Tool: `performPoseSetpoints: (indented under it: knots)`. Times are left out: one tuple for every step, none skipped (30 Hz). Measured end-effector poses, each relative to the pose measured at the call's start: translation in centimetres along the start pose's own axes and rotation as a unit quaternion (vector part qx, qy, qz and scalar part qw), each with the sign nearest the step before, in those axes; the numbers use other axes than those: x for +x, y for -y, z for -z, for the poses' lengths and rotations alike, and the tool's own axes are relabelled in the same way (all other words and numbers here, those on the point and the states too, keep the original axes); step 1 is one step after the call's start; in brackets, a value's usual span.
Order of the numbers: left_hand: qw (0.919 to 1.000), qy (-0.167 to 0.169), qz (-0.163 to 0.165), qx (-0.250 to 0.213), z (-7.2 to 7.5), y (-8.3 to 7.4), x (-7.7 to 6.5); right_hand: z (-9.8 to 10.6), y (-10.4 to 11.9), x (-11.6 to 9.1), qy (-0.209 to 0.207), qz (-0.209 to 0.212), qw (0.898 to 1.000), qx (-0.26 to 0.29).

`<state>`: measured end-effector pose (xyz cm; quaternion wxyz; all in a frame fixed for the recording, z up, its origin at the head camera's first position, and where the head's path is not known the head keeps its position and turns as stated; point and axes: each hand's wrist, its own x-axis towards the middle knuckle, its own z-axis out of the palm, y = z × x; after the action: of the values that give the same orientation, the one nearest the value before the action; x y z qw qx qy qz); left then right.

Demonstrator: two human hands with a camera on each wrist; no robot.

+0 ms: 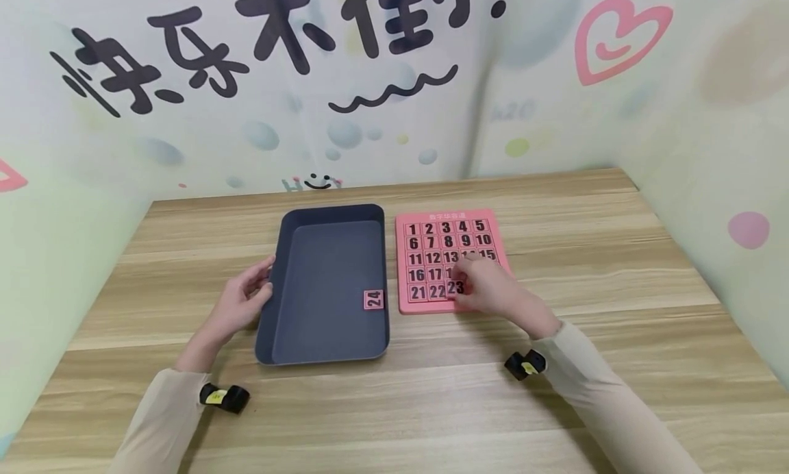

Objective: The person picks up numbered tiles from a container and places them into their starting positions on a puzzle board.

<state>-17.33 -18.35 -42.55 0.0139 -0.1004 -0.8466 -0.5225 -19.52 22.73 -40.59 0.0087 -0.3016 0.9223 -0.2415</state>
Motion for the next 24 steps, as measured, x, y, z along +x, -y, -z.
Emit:
performPoseSetpoints:
  knots:
    - [1.0,0.0,0.0,-0.001,-0.01,-0.05,0.02,0.13,-0.11,-0.19,0.002,-0.001,1.0,0.0]
    - [1.0,-0.001,0.0,-0.002,0.0,-0.06,0.03,0.22,-0.21,-0.35,0.005,-0.001,1.0,0.0]
    - [1.0,-0.002,-0.001,-0.002,0.01,-0.07,0.04,0.3,-0.28,-0.47,0.008,-0.001,1.0,0.002]
    - [1.0,-0.003,-0.001,-0.003,0.0,-0.09,0.06,0.35,-0.34,-0.57,0.01,-0.002,1.0,0.003]
    - [1.0,-0.003,-0.001,-0.002,0.0,-0.09,0.06,0.37,-0.39,-0.63,0.012,-0.002,1.0,0.004]
    - [1.0,-0.004,-0.002,-0.002,-0.01,-0.08,0.06,0.4,-0.41,-0.66,0.013,-0.002,1.0,0.006]
    - [1.0,-0.005,-0.002,-0.004,-0.02,-0.1,0.06,0.39,-0.41,-0.64,0.013,-0.002,1.0,0.01]
    - [1.0,-0.005,-0.001,-0.004,-0.04,-0.09,0.06,0.37,-0.39,-0.6,0.013,-0.001,1.0,0.012]
    - [1.0,-0.004,-0.001,-0.004,-0.07,-0.09,0.06,0.34,-0.37,-0.56,0.01,0.001,1.0,0.015]
    - [1.0,-0.004,0.0,-0.005,-0.08,-0.07,0.03,0.3,-0.33,-0.51,0.009,0.002,1.0,0.017]
    - [1.0,-0.004,0.0,-0.005,-0.09,-0.05,0.01,0.26,-0.26,-0.46,0.007,0.002,1.0,0.018]
    - [1.0,-0.004,0.0,-0.005,-0.1,-0.02,0.0,0.22,-0.22,-0.43,0.005,0.003,1.0,0.021]
    - [1.0,-0.004,0.001,-0.006,-0.1,0.01,-0.01,0.18,-0.15,-0.39,0.003,0.002,1.0,0.023]
    - [1.0,-0.003,-0.001,-0.005,-0.08,0.02,-0.03,0.16,-0.1,-0.37,0.004,0.0,1.0,0.025]
    - [1.0,-0.004,-0.002,-0.005,-0.05,0.03,-0.03,0.15,-0.05,-0.36,0.003,-0.004,1.0,0.027]
    - [1.0,-0.004,-0.003,-0.005,-0.02,0.04,-0.03,0.15,0.01,-0.37,0.005,-0.008,0.999,0.03]
    - [1.0,-0.004,-0.004,-0.005,0.0,0.06,-0.03,0.15,0.04,-0.37,0.006,-0.012,0.999,0.033]
    - [1.0,-0.005,-0.006,-0.003,0.03,0.09,-0.03,0.14,0.06,-0.39,0.007,-0.014,0.999,0.034]
    - [1.0,-0.005,-0.006,0.0,0.06,0.12,-0.04,0.14,0.08,-0.39,0.01,-0.017,0.999,0.034]
    - [1.0,-0.004,-0.008,0.003,0.08,0.15,-0.03,0.15,0.1,-0.4,0.012,-0.017,0.999,0.033]
    - [0.9999,-0.004,-0.009,0.005,0.08,0.18,-0.03,0.16,0.11,-0.38,0.012,-0.017,0.999,0.03]
    - [0.9999,-0.004,-0.01,0.007,0.07,0.2,-0.03,0.17,0.15,-0.34,0.012,-0.015,1.0,0.025]
    - [0.9999,-0.004,-0.011,0.009,0.06,0.23,-0.02,0.18,0.22,-0.26,0.011,-0.013,1.0,0.021]
    - [0.9999,-0.004,-0.011,0.011,0.05,0.23,-0.02,0.2,0.32,-0.14,0.008,-0.009,1.0,0.014]
